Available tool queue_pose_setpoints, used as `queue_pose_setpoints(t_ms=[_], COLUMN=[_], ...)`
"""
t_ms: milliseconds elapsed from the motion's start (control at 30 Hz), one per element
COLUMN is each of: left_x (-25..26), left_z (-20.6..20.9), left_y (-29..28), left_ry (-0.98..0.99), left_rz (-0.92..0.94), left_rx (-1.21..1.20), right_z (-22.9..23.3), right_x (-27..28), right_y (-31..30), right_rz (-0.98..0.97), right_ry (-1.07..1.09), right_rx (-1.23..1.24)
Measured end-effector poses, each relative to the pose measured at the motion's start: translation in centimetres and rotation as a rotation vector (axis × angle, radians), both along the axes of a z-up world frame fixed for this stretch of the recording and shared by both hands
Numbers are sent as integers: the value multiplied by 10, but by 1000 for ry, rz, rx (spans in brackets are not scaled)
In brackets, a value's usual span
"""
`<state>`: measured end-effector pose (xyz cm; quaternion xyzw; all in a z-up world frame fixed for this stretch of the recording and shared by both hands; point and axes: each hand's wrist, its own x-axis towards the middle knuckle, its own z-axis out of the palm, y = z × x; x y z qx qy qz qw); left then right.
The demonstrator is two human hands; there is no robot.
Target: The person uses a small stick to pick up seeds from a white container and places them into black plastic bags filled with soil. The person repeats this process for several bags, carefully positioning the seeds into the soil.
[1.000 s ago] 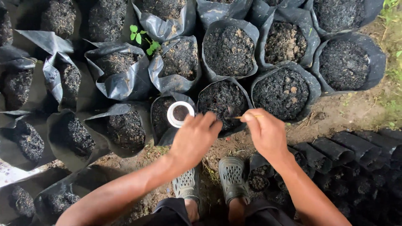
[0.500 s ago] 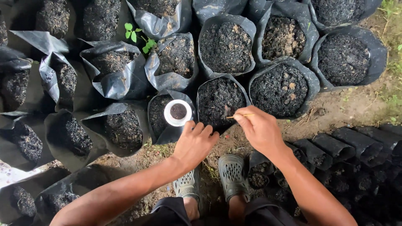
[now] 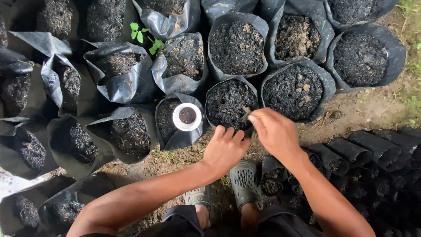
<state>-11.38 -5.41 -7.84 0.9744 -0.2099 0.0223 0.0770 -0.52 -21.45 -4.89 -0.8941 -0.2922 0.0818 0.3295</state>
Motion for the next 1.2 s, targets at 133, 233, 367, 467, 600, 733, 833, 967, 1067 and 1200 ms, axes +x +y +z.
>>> queue_pose_setpoints(t_ms=[133, 233, 367, 467, 600, 733, 833, 967, 1067, 1200], left_x=[1, 1, -3, -4, -6, -4, -4, 4, 11, 18], left_z=[2, -1, -9, -10, -18, -17, -23, -9, -4, -23], left_y=[-1, -2, -5, -5, -8, -8, -9, -6, -15, -30], left_ry=[61, 60, 52, 59, 58, 51, 47, 16, -62, -150], left_rz=[-8, -12, -18, -12, -19, -21, -27, 7, 32, 79], left_rx=[26, 7, -12, -9, 2, -2, 12, -3, -19, -21], right_z=[22, 27, 12, 13, 9, 20, 2, 12, 20, 5], right_x=[0, 7, 11, 9, 14, 23, 25, 29, 35, 43], right_y=[4, -2, 1, 9, 3, 8, 11, 16, 18, 23], right_rz=[-41, -29, -51, -31, -50, -75, -45, -48, -49, -36], right_ry=[51, 19, -76, -27, -5, -80, -93, -58, -80, -182], right_rx=[77, 85, 85, 102, 155, 190, 112, 170, 177, 92])
